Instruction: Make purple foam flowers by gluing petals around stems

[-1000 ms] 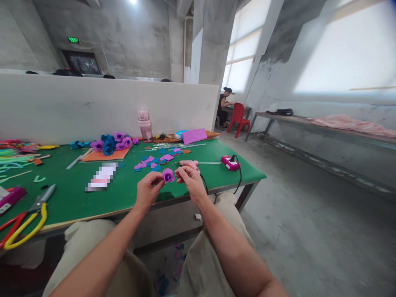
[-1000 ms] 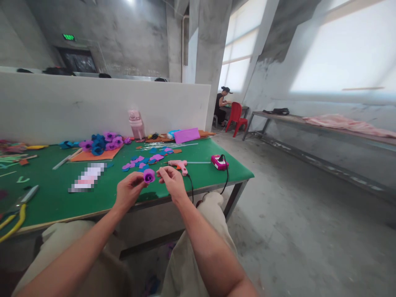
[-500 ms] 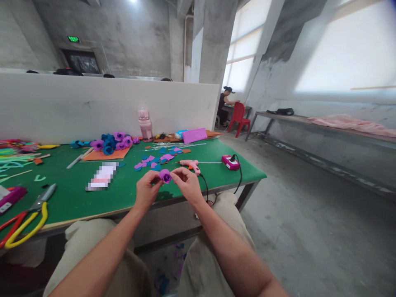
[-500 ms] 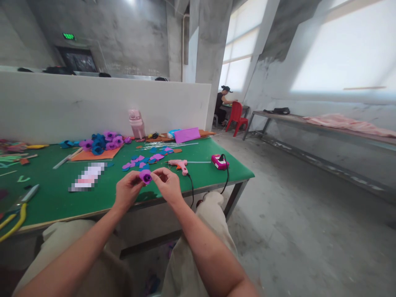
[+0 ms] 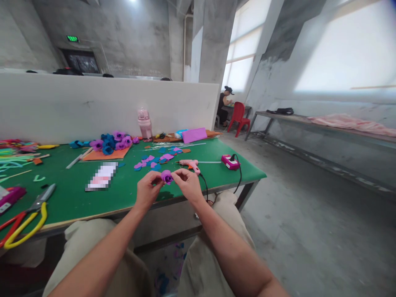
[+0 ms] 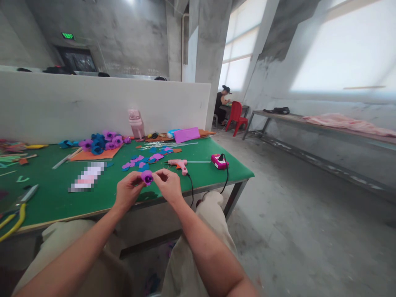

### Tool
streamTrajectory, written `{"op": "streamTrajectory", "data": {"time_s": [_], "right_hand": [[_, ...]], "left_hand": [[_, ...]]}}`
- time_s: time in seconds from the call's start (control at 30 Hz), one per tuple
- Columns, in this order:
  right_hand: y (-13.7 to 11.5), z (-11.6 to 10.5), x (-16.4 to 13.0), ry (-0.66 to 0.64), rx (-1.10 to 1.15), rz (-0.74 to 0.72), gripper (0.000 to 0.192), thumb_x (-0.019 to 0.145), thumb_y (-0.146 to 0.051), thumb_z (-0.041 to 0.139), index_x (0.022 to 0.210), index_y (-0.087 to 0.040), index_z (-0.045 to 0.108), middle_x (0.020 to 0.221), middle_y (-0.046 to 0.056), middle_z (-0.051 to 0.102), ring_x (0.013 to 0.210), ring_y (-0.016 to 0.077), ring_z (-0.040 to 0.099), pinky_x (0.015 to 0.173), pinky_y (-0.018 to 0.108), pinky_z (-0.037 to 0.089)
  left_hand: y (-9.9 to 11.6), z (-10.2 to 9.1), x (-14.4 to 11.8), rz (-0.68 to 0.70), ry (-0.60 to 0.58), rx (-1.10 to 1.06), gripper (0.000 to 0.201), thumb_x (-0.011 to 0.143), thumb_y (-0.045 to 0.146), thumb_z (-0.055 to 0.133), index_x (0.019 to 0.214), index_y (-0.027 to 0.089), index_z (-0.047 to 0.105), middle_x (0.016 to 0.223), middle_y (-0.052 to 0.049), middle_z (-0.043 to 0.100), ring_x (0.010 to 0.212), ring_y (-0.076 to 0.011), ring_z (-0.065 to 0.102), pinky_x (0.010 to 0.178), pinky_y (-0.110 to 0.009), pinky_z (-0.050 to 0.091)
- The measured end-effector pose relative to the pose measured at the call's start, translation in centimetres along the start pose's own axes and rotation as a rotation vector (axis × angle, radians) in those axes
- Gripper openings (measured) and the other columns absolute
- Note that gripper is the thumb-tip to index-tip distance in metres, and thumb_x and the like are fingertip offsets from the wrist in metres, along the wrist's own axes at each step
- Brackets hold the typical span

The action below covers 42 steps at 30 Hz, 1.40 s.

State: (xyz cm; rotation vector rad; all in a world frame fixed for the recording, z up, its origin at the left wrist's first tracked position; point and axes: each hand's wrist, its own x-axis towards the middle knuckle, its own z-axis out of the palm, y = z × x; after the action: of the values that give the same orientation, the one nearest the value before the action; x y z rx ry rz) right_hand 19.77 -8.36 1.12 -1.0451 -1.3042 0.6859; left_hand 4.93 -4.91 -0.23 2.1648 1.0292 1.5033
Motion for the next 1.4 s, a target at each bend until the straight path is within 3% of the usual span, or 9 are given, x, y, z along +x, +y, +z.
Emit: {"op": "streamTrajectory", "data": {"time_s": [0.27, 0.47, 0.67, 1.03, 1.4], "right_hand": [[0.01, -0.01, -0.13, 0.021, -0.036, 0.003, 0.02, 0.073, -0.037, 0.059, 0.069, -0.018, 0.065, 0.066, 0.001, 0.064, 0.06, 0.0141, 0.056, 0.059, 0.025, 0.043], [-0.2, 0.23, 0.02, 0.033, 0.152, 0.162, 0.022, 0.069, -0.038, 0.061, 0.064, -0.017, 0.061, 0.052, -0.002, 0.056, 0.049, 0.0116, 0.05, 0.051, 0.024, 0.04], [0.12, 0.27, -0.19, 0.043, 0.064, 0.069, 0.021, 0.071, -0.04, 0.062, 0.069, -0.019, 0.063, 0.065, 0.001, 0.064, 0.057, 0.0142, 0.057, 0.057, 0.026, 0.045], [0.21, 0.57, -0.54, 0.044, 0.003, 0.065, 0.023, 0.074, -0.037, 0.059, 0.077, -0.018, 0.071, 0.071, 0.004, 0.07, 0.061, 0.0176, 0.063, 0.059, 0.028, 0.049], [0.11, 0.45, -0.48, 0.011, 0.128, 0.124, 0.021, 0.071, -0.038, 0.062, 0.071, -0.018, 0.068, 0.059, 0.001, 0.064, 0.054, 0.0147, 0.059, 0.056, 0.026, 0.047]], "left_hand": [[0.18, -0.06, 0.0, -0.002, 0.001, 0.021, 0.005, 0.075, 0.022, 0.06, 0.072, 0.019, 0.063, 0.07, 0.001, 0.062, 0.062, -0.0109, 0.055, 0.06, -0.021, 0.044], [0.03, -0.03, -0.1, 0.012, -0.029, 0.008, 0.007, 0.076, 0.025, 0.06, 0.074, 0.019, 0.063, 0.071, 0.0, 0.061, 0.063, -0.0112, 0.056, 0.061, -0.021, 0.044], [0.24, -0.15, -0.03, -0.023, -0.004, 0.036, 0.003, 0.074, 0.02, 0.059, 0.073, 0.019, 0.062, 0.07, 0.001, 0.062, 0.063, -0.0115, 0.056, 0.061, -0.022, 0.044], [0.22, -0.27, 0.07, -0.027, 0.025, 0.072, 0.004, 0.073, 0.016, 0.059, 0.073, 0.019, 0.062, 0.069, 0.002, 0.061, 0.062, -0.0108, 0.054, 0.059, -0.021, 0.043], [0.3, -0.36, 0.14, 0.007, -0.004, 0.091, 0.004, 0.073, 0.018, 0.059, 0.074, 0.019, 0.062, 0.069, 0.001, 0.061, 0.062, -0.0113, 0.053, 0.06, -0.021, 0.043]]}}
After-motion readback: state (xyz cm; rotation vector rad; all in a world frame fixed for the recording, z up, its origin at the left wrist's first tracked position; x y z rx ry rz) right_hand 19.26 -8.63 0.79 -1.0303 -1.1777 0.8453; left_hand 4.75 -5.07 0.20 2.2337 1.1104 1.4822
